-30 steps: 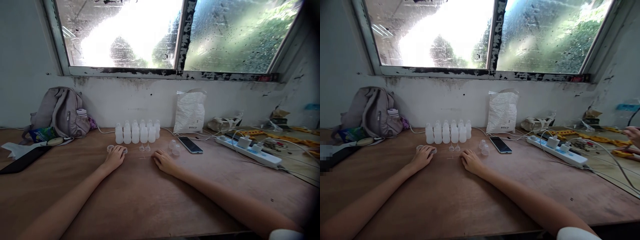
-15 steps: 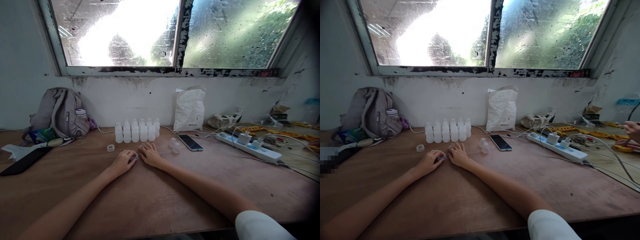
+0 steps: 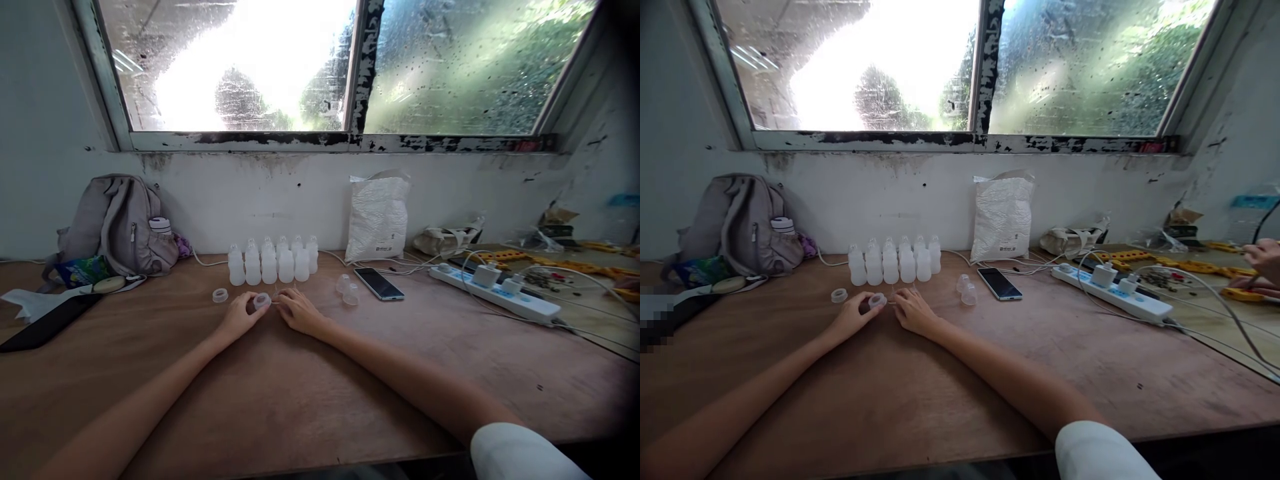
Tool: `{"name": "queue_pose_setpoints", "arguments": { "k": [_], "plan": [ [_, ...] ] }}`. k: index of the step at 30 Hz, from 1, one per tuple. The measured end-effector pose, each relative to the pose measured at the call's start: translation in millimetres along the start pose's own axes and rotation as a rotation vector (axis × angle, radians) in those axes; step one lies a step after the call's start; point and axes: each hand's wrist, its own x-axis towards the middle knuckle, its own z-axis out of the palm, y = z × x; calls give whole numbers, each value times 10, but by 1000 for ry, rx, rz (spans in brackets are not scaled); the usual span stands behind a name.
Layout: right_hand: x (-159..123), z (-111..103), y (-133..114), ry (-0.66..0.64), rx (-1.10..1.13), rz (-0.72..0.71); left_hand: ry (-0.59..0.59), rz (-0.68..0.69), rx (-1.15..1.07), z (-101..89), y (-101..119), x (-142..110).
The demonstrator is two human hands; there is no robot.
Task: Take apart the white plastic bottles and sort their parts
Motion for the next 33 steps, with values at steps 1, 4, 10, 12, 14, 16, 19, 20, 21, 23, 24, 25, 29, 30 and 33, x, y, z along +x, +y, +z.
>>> {"name": "queue_pose_setpoints", "arguments": {
  "k": [1,4,10,12,14,16,19,20,21,23,24,25,29,30,33],
  "plan": [
    [-5,-15,-11,-23,33,-48,36,-21,-88,-15,12,10],
    [-25,-52,-50,-117,105,-195,92,-40,-257,-51,58,18],
    [-57,-61,-82,-161,107,-239,0,15,-224,-75,126,0],
    [-65,-49,-68,-123,107,-205,-13,20,-207,-76,128,0],
    [-72,-36,-48,-66,92,-141,-26,26,-184,-74,121,4],
    [-77,-21,-31,-13,62,-70,-39,43,-143,-67,108,8],
    [-79,2,-15,38,19,-11,-42,64,-62,-50,90,15],
    [-78,8,-12,43,11,-5,-50,62,-35,-43,86,17],
    [-77,14,-11,43,6,-5,-70,53,-8,-35,83,17],
    [-78,17,-12,39,3,-13,-132,28,49,-17,79,16],
    [-79,15,-15,44,8,-19,-163,20,77,-8,77,15],
    [-81,9,-21,56,18,-24,-187,16,104,2,75,13],
    [-83,-45,-68,78,81,-83,-229,21,171,29,59,9],
    [-79,-60,-83,59,93,-115,-234,26,171,33,53,9],
    [-59,-85,-118,-18,99,-210,-237,61,155,41,28,13]
  ]
}}
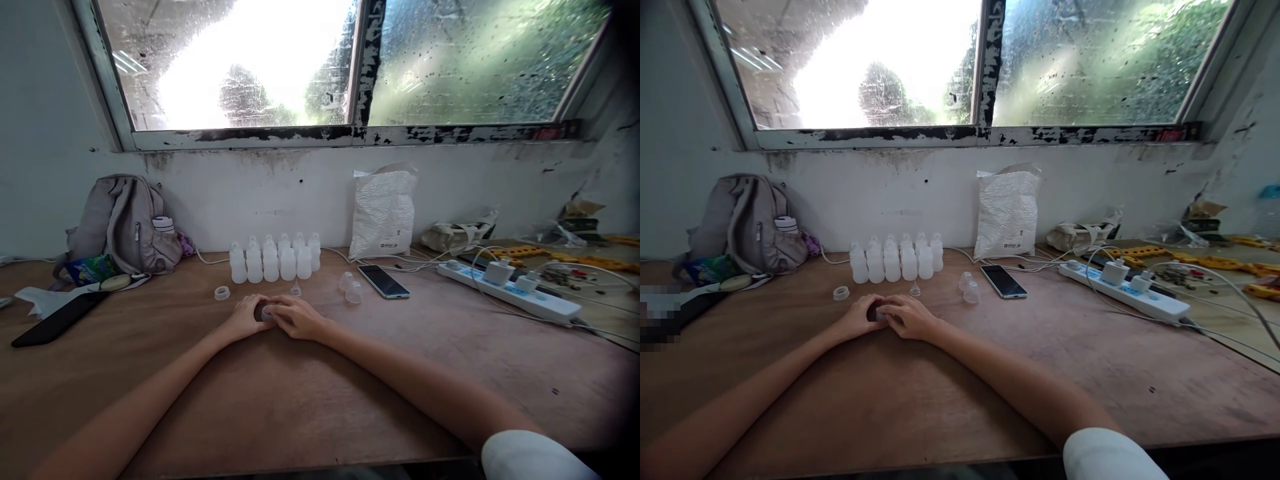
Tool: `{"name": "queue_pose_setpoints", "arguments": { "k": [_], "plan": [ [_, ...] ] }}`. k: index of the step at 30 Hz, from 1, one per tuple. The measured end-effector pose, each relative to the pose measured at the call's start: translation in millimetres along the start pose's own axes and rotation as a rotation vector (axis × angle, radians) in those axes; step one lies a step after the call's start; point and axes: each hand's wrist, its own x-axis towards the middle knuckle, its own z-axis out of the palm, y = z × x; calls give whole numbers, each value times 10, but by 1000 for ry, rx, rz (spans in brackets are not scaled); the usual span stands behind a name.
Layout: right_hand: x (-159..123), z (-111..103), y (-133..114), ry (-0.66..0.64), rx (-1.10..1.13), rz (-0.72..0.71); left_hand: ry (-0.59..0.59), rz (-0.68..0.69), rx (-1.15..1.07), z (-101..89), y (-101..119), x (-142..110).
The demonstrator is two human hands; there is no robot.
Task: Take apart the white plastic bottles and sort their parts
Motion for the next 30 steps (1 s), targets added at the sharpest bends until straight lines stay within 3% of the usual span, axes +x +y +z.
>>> {"name": "queue_pose_setpoints", "arguments": {
  "k": [4,10,18,22,30],
  "plan": [
    [25,22,13,-80,-3,-47,-11,33,35,21,-40,7],
    [17,42,33,-20,47,-42,4,52,14,20,-39,1],
    [10,-10,21,70,199,19,111,129,-317,-64,75,-44],
    [10,-8,21,57,241,27,174,96,-369,-82,101,-66],
    [-3,18,21,46,213,89,180,17,-337,-102,132,-70]
  ]
}}
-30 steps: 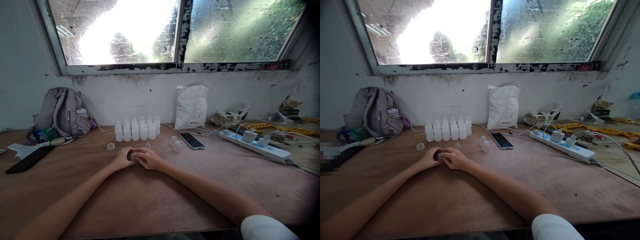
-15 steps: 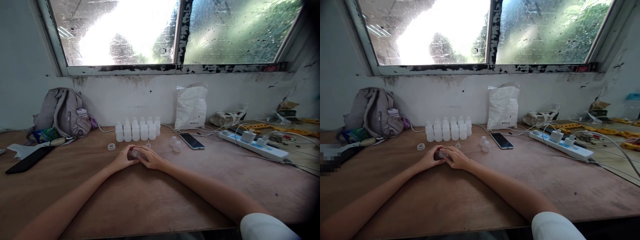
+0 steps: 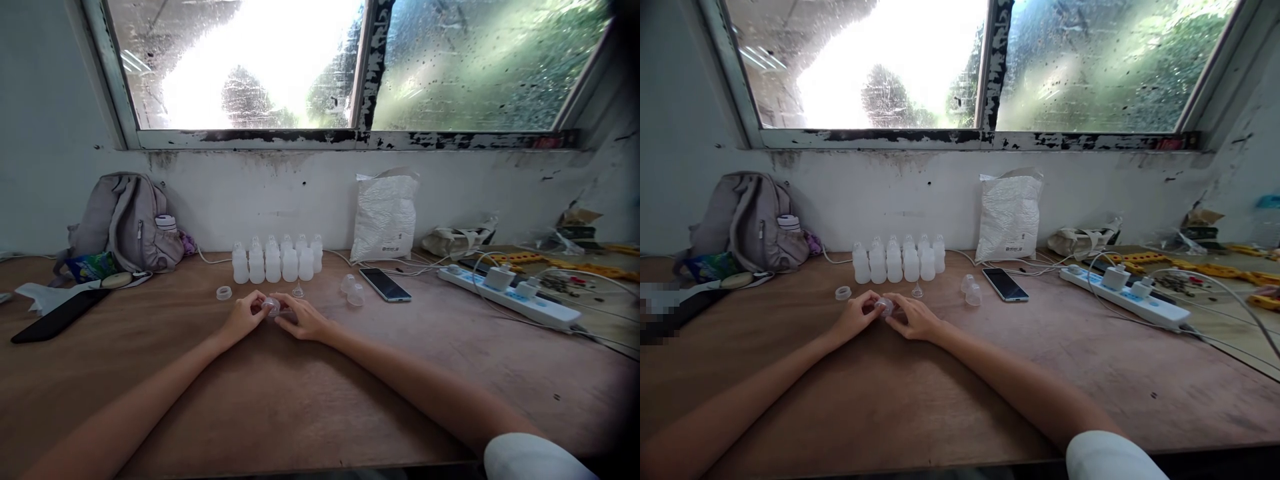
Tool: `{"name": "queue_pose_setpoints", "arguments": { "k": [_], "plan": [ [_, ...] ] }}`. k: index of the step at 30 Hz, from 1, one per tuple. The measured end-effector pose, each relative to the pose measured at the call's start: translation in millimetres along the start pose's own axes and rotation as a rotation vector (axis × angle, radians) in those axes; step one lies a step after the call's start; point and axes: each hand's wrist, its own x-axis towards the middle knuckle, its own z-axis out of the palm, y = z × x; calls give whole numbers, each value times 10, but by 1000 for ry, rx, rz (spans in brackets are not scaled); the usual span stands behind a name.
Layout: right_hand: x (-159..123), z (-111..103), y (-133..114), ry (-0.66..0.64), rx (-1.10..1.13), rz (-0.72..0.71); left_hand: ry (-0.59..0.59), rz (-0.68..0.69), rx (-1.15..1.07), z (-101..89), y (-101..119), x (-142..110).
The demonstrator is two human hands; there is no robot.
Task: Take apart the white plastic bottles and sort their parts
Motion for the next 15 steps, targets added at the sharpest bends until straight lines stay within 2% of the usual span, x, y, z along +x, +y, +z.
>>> {"name": "queue_pose_setpoints", "arguments": {
  "k": [15],
  "plan": [
    [-3,63,48,52,-163,53,-42,128,103,35,4,-61]
  ]
}}
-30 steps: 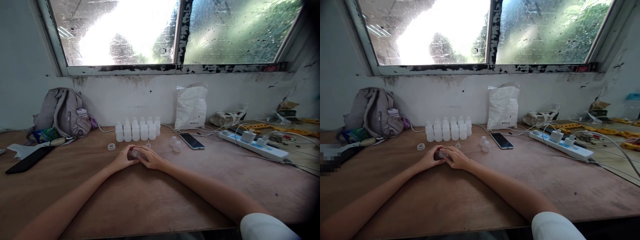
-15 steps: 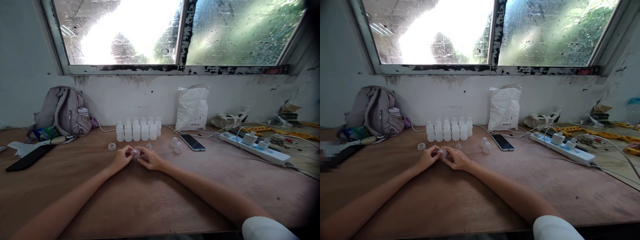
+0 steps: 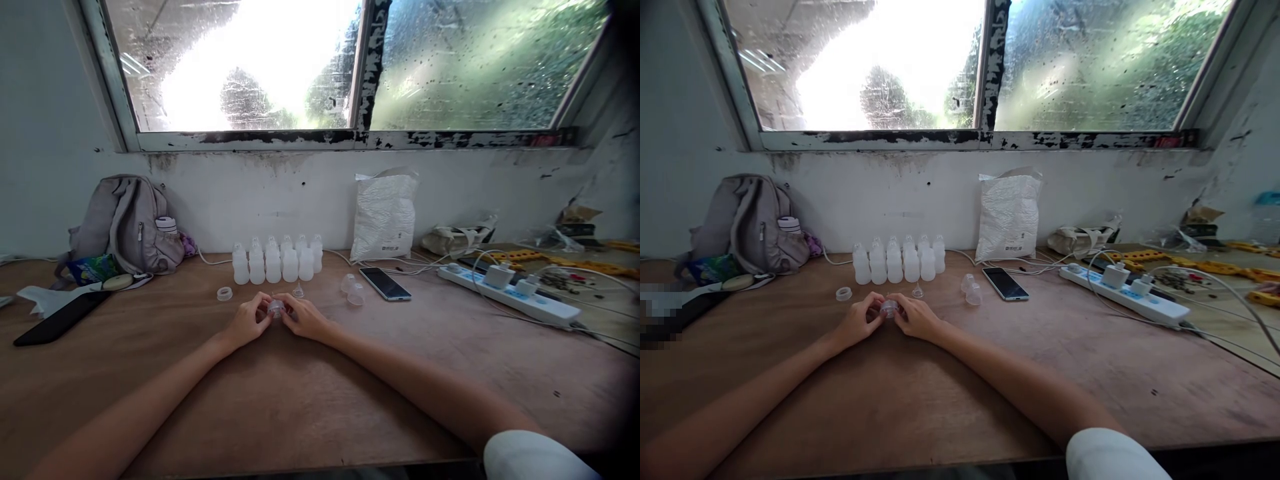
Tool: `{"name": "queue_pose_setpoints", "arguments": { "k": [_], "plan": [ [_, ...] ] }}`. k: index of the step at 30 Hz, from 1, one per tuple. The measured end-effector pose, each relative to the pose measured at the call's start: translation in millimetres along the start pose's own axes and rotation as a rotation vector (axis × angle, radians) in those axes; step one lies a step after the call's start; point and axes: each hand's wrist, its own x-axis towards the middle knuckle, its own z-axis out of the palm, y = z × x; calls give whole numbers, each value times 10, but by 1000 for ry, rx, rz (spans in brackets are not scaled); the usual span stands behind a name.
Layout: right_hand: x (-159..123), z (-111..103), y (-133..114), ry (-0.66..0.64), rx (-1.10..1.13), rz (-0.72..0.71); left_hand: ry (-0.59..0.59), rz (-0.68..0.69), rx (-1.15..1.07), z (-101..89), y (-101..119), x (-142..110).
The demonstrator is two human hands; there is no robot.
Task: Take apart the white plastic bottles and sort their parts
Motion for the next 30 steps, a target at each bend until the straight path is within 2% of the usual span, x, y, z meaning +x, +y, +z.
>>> {"name": "queue_pose_setpoints", "arguments": {
  "k": [5,15,20,30],
  "plan": [
    [0,-3,-30,-8,-23,17,-30,-4,78,10,33,-10],
    [-19,57,-6,-26,-105,-5,-67,83,292,60,65,-40],
    [-9,29,-28,20,-71,13,-31,53,296,64,80,-34],
    [-13,48,-40,46,-116,38,-57,22,275,33,96,-31]
  ]
}}
